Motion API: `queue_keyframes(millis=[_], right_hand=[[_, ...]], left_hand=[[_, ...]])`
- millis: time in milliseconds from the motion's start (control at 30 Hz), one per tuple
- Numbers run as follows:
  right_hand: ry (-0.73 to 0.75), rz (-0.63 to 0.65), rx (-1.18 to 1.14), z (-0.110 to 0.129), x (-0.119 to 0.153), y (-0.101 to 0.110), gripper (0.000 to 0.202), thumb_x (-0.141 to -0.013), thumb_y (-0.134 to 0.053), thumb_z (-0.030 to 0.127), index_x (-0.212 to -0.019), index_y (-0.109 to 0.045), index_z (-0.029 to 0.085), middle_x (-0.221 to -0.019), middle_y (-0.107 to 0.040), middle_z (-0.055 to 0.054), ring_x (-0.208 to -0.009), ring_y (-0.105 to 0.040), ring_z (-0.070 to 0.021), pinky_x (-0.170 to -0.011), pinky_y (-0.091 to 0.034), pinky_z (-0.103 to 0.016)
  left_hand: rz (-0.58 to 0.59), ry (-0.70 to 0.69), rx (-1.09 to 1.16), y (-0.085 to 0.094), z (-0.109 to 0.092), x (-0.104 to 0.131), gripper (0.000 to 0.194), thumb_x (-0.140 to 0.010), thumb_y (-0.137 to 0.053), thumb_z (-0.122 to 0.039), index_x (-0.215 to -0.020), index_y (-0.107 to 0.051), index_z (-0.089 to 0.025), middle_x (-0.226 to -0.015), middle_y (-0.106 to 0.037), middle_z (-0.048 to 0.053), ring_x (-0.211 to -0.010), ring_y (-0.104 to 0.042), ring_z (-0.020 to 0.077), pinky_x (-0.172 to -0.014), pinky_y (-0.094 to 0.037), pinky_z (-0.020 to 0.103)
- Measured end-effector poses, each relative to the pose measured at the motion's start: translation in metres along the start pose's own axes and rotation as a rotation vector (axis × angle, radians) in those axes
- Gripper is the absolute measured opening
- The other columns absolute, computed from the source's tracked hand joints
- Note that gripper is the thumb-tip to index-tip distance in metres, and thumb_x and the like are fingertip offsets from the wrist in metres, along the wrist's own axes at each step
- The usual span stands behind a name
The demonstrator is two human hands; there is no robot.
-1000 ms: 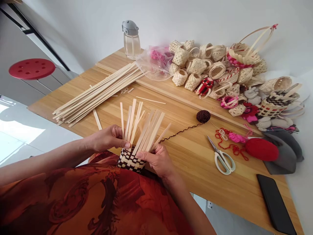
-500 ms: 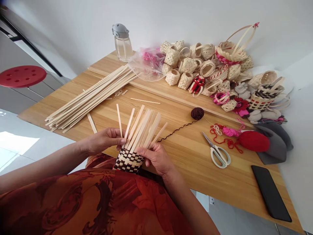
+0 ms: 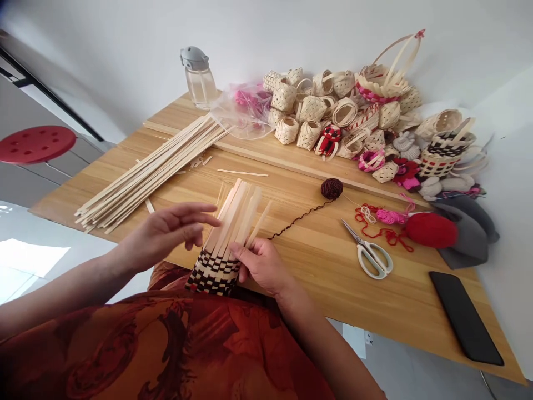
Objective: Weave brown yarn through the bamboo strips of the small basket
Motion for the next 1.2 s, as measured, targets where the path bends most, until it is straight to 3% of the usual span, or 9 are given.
queue_keyframes(millis=[67,167,333,433,533,667,867,1067,1200], right_hand=[[0.015,0.007,0.038,0.004,-0.001,-0.004,0.044,-0.081,-0.073,0.058,-0.087,-0.067,0.015,-0.072,-0.071,0.0,-0.039,-0.056,-0.0059,-0.034,-0.033,-0.016],[0.017,0.0,0.086,0.007,-0.004,-0.009,0.044,-0.086,-0.066,0.059,-0.098,-0.062,0.017,-0.075,-0.07,0.0,-0.04,-0.059,-0.0067,-0.034,-0.034,-0.015],[0.003,0.022,0.121,0.01,-0.007,-0.017,0.036,-0.088,-0.065,0.053,-0.092,-0.057,0.018,-0.07,-0.067,0.002,-0.04,-0.06,-0.008,-0.033,-0.034,-0.015],[0.008,0.062,0.117,0.014,-0.008,-0.021,0.036,-0.086,-0.068,0.052,-0.09,-0.058,0.017,-0.073,-0.069,0.001,-0.041,-0.061,-0.0083,-0.033,-0.037,-0.015],[0.031,0.112,0.119,0.017,-0.008,-0.023,0.037,-0.083,-0.074,0.05,-0.087,-0.062,0.015,-0.078,-0.071,-0.002,-0.044,-0.063,-0.008,-0.036,-0.042,-0.015],[0.012,0.118,0.081,0.016,-0.005,-0.019,0.036,-0.085,-0.072,0.048,-0.094,-0.064,0.014,-0.09,-0.074,-0.006,-0.049,-0.069,-0.0095,-0.031,-0.034,-0.012],[-0.018,0.105,-0.062,0.014,0.0,-0.013,0.036,-0.089,-0.067,0.049,-0.103,-0.06,0.016,-0.095,-0.074,-0.008,-0.056,-0.075,-0.0153,-0.034,-0.042,-0.013],[0.132,0.051,0.014,0.027,0.011,-0.017,0.029,-0.094,-0.062,0.045,-0.104,-0.063,0.017,-0.084,-0.072,-0.004,-0.059,-0.075,-0.0155,-0.036,-0.043,-0.013],[0.177,-0.016,0.113,0.029,0.017,-0.023,0.025,-0.098,-0.057,0.04,-0.101,-0.065,0.017,-0.072,-0.07,-0.002,-0.057,-0.073,-0.0142,-0.037,-0.043,-0.013]], left_hand=[[0.097,0.098,-0.119,-0.011,0.003,0.001,0.046,-0.087,-0.071,-0.03,-0.13,-0.062,-0.017,-0.118,-0.073,0.011,-0.064,-0.065,0.0105,-0.055,-0.054,0.023],[0.06,0.202,-0.203,-0.011,0.007,0.001,0.048,-0.082,-0.074,-0.032,-0.126,-0.062,-0.017,-0.108,-0.073,0.007,-0.055,-0.061,0.0082,-0.046,-0.051,0.02],[0.115,0.261,-0.193,-0.018,0.009,0.004,0.036,-0.071,-0.083,-0.028,-0.097,-0.06,-0.017,-0.084,-0.071,-0.002,-0.045,-0.056,0.0064,-0.037,-0.045,0.016],[0.163,0.282,-0.207,-0.023,0.008,0.008,0.035,-0.077,-0.078,-0.027,-0.101,-0.053,-0.02,-0.078,-0.072,-0.003,-0.034,-0.05,0.0051,-0.029,-0.037,0.015],[0.2,0.308,-0.206,-0.024,0.008,0.008,0.036,-0.081,-0.076,-0.028,-0.107,-0.052,-0.02,-0.072,-0.07,-0.004,-0.035,-0.054,0.0074,-0.031,-0.038,0.015],[0.244,0.352,-0.124,-0.022,0.012,0.006,0.042,-0.077,-0.08,-0.029,-0.111,-0.057,-0.017,-0.071,-0.071,-0.003,-0.044,-0.059,0.0091,-0.038,-0.043,0.016],[0.188,0.322,-0.097,-0.024,0.016,0.004,0.04,-0.075,-0.084,-0.034,-0.107,-0.07,-0.014,-0.088,-0.078,0.006,-0.078,-0.073,0.0194,-0.059,-0.053,0.022],[0.198,0.325,-0.15,-0.022,0.006,0.0,0.03,-0.078,-0.08,-0.035,-0.098,-0.074,-0.014,-0.076,-0.074,0.002,-0.049,-0.054,0.0078,-0.041,-0.039,0.016],[0.202,0.272,-0.22,-0.021,-0.004,-0.003,0.024,-0.076,-0.081,-0.03,-0.093,-0.073,-0.015,-0.072,-0.072,0.0,-0.051,-0.054,0.008,-0.042,-0.042,0.016]])
Point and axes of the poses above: each hand's wrist, its own x-axis away from the middle knuckle, its own y-axis out of the back of the hand, z = x × y, the point moved 7 cm from there along -x, towards the middle knuckle
